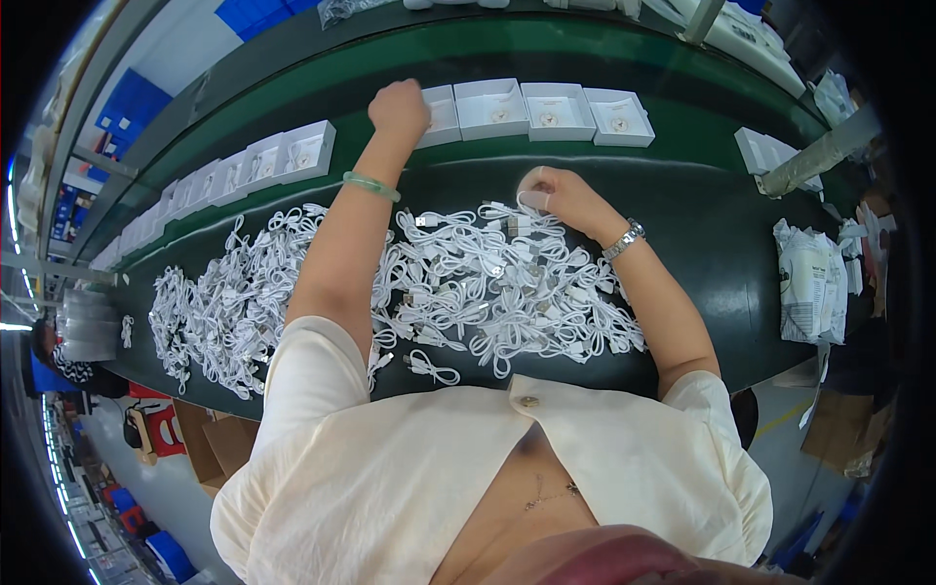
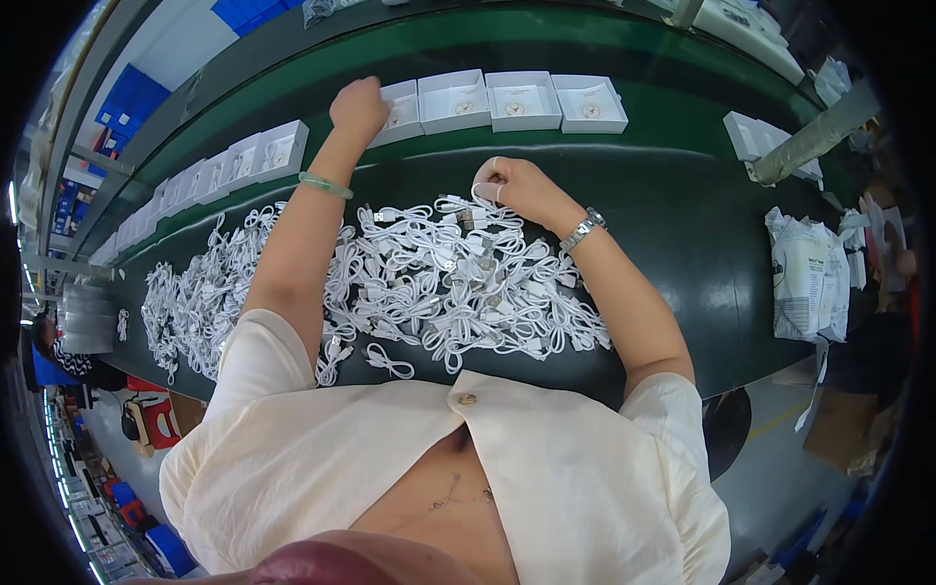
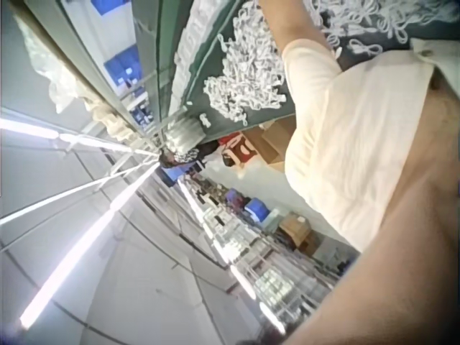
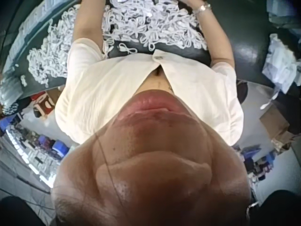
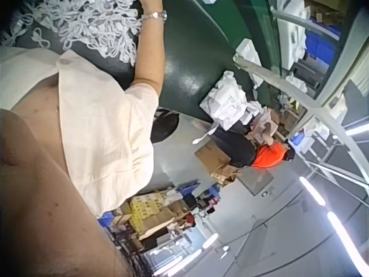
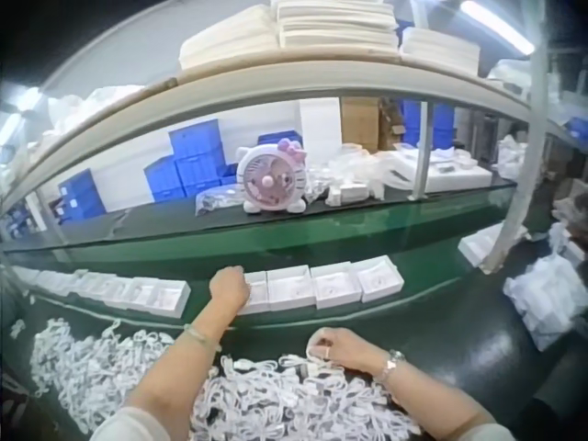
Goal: The person packages items on an assembly line by placing coiled USB cables and instruction cards into product boxes by hand.
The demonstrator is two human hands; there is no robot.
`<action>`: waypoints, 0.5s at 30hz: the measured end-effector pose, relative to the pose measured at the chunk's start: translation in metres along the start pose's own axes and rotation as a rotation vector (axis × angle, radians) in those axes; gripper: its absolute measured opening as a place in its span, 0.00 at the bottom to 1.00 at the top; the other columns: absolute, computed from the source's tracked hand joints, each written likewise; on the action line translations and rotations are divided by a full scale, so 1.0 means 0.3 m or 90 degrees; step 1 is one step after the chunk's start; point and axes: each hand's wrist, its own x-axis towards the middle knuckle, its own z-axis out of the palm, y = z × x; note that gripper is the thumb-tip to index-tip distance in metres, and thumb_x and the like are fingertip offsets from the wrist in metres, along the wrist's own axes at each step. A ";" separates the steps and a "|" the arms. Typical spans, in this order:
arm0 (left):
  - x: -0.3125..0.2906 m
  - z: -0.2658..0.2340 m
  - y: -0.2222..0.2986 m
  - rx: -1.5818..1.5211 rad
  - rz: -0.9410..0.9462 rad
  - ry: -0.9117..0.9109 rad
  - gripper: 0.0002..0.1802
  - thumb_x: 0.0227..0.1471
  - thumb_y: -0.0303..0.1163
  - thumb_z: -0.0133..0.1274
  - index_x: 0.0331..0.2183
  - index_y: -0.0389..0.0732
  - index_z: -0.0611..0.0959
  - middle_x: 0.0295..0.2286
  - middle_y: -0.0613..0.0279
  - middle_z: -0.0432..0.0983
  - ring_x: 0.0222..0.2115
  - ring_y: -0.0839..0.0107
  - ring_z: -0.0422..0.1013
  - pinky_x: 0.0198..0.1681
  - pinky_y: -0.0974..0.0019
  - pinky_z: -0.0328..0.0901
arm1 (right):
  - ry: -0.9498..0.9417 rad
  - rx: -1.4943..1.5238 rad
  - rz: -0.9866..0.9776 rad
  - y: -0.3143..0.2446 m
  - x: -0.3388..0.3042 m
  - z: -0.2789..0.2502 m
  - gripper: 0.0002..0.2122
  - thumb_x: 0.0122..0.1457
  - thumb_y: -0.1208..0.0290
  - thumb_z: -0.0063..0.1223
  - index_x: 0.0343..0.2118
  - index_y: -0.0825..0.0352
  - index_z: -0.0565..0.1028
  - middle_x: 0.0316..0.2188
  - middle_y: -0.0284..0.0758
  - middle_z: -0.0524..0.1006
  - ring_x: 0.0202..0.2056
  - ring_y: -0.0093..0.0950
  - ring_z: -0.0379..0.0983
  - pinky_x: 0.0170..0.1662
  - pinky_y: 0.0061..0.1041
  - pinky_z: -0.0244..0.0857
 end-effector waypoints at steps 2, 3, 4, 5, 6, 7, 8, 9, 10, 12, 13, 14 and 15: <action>0.004 0.013 0.032 0.012 0.071 0.083 0.15 0.42 0.37 0.54 0.34 0.41 0.81 0.37 0.53 0.75 0.38 0.55 0.71 0.39 0.60 0.67 | 0.015 0.006 -0.019 -0.003 -0.002 -0.002 0.07 0.52 0.71 0.52 0.29 0.70 0.74 0.25 0.30 0.74 0.27 0.18 0.67 0.34 0.18 0.61; 0.004 0.008 0.063 -0.026 0.169 0.080 0.14 0.43 0.35 0.54 0.35 0.42 0.80 0.38 0.55 0.75 0.40 0.55 0.70 0.42 0.59 0.66 | 0.001 0.092 0.002 -0.016 -0.004 -0.013 0.07 0.52 0.72 0.51 0.29 0.70 0.74 0.26 0.30 0.74 0.27 0.18 0.67 0.35 0.17 0.61; 0.003 0.007 0.088 -0.063 0.267 0.076 0.14 0.44 0.34 0.53 0.36 0.43 0.80 0.40 0.56 0.74 0.42 0.55 0.69 0.45 0.57 0.64 | -0.013 0.178 0.022 -0.021 -0.006 -0.019 0.06 0.52 0.72 0.51 0.29 0.70 0.73 0.27 0.31 0.75 0.28 0.18 0.67 0.35 0.17 0.62; 0.009 0.031 0.101 -0.064 0.269 0.075 0.14 0.44 0.34 0.53 0.36 0.43 0.80 0.40 0.56 0.74 0.42 0.55 0.69 0.45 0.57 0.64 | -0.012 0.179 0.024 -0.016 -0.006 -0.019 0.06 0.52 0.72 0.51 0.29 0.70 0.73 0.27 0.31 0.75 0.28 0.18 0.67 0.35 0.17 0.62; 0.016 0.050 0.112 -0.093 0.352 0.043 0.14 0.47 0.37 0.50 0.38 0.43 0.80 0.42 0.57 0.73 0.45 0.56 0.66 0.48 0.53 0.60 | -0.016 0.231 0.030 -0.014 -0.006 -0.020 0.06 0.52 0.72 0.51 0.29 0.69 0.73 0.28 0.32 0.75 0.29 0.18 0.68 0.36 0.16 0.62; 0.024 0.067 0.118 -0.123 0.436 0.011 0.16 0.51 0.40 0.47 0.39 0.44 0.79 0.44 0.57 0.71 0.48 0.56 0.64 0.52 0.50 0.56 | -0.021 0.283 0.037 -0.010 -0.005 -0.021 0.05 0.53 0.72 0.50 0.29 0.69 0.72 0.29 0.33 0.75 0.30 0.18 0.68 0.36 0.16 0.62; 0.031 0.082 0.119 -0.123 0.435 0.014 0.16 0.51 0.40 0.47 0.39 0.44 0.79 0.44 0.57 0.71 0.48 0.56 0.64 0.52 0.50 0.56 | -0.026 0.334 0.043 -0.009 -0.004 -0.021 0.05 0.53 0.72 0.49 0.29 0.69 0.72 0.30 0.34 0.76 0.31 0.18 0.69 0.37 0.15 0.62; 0.024 0.085 0.134 -0.086 0.423 -0.041 0.19 0.53 0.44 0.43 0.41 0.45 0.78 0.45 0.57 0.70 0.50 0.56 0.61 0.53 0.47 0.53 | -0.022 0.336 0.045 0.000 -0.005 -0.022 0.05 0.53 0.72 0.49 0.29 0.69 0.72 0.30 0.34 0.76 0.31 0.18 0.69 0.37 0.15 0.62; 0.017 0.087 0.144 -0.048 0.410 -0.096 0.22 0.55 0.49 0.39 0.42 0.46 0.78 0.47 0.58 0.69 0.53 0.56 0.58 0.55 0.44 0.49 | -0.015 0.297 0.040 0.006 -0.004 -0.021 0.05 0.53 0.72 0.49 0.29 0.68 0.71 0.31 0.34 0.76 0.32 0.18 0.69 0.37 0.15 0.62; -0.006 0.085 0.153 0.013 0.391 -0.111 0.27 0.55 0.53 0.36 0.44 0.46 0.77 0.48 0.57 0.67 0.54 0.56 0.56 0.56 0.43 0.47 | -0.008 0.260 0.035 0.010 -0.005 -0.019 0.05 0.54 0.72 0.49 0.29 0.68 0.71 0.31 0.34 0.76 0.32 0.18 0.70 0.37 0.15 0.62; -0.017 0.082 0.155 0.075 0.369 -0.125 0.31 0.55 0.57 0.33 0.46 0.45 0.75 0.49 0.57 0.66 0.55 0.56 0.54 0.57 0.43 0.45 | -0.008 0.268 0.028 0.009 -0.008 -0.017 0.05 0.54 0.72 0.49 0.29 0.69 0.71 0.31 0.34 0.76 0.32 0.18 0.70 0.37 0.15 0.62; -0.024 0.077 0.160 0.076 0.371 -0.126 0.31 0.55 0.57 0.33 0.46 0.45 0.75 0.49 0.57 0.66 0.55 0.56 0.54 0.57 0.43 0.45 | -0.008 0.277 0.021 0.009 -0.009 -0.016 0.05 0.54 0.72 0.49 0.29 0.69 0.71 0.31 0.34 0.76 0.32 0.18 0.70 0.37 0.14 0.62; -0.032 0.068 0.167 0.119 0.358 -0.120 0.31 0.54 0.58 0.36 0.46 0.44 0.75 0.49 0.56 0.66 0.54 0.55 0.56 0.56 0.43 0.46 | -0.007 0.278 0.022 0.011 -0.011 -0.016 0.05 0.54 0.72 0.49 0.29 0.69 0.71 0.31 0.34 0.76 0.32 0.18 0.70 0.37 0.14 0.62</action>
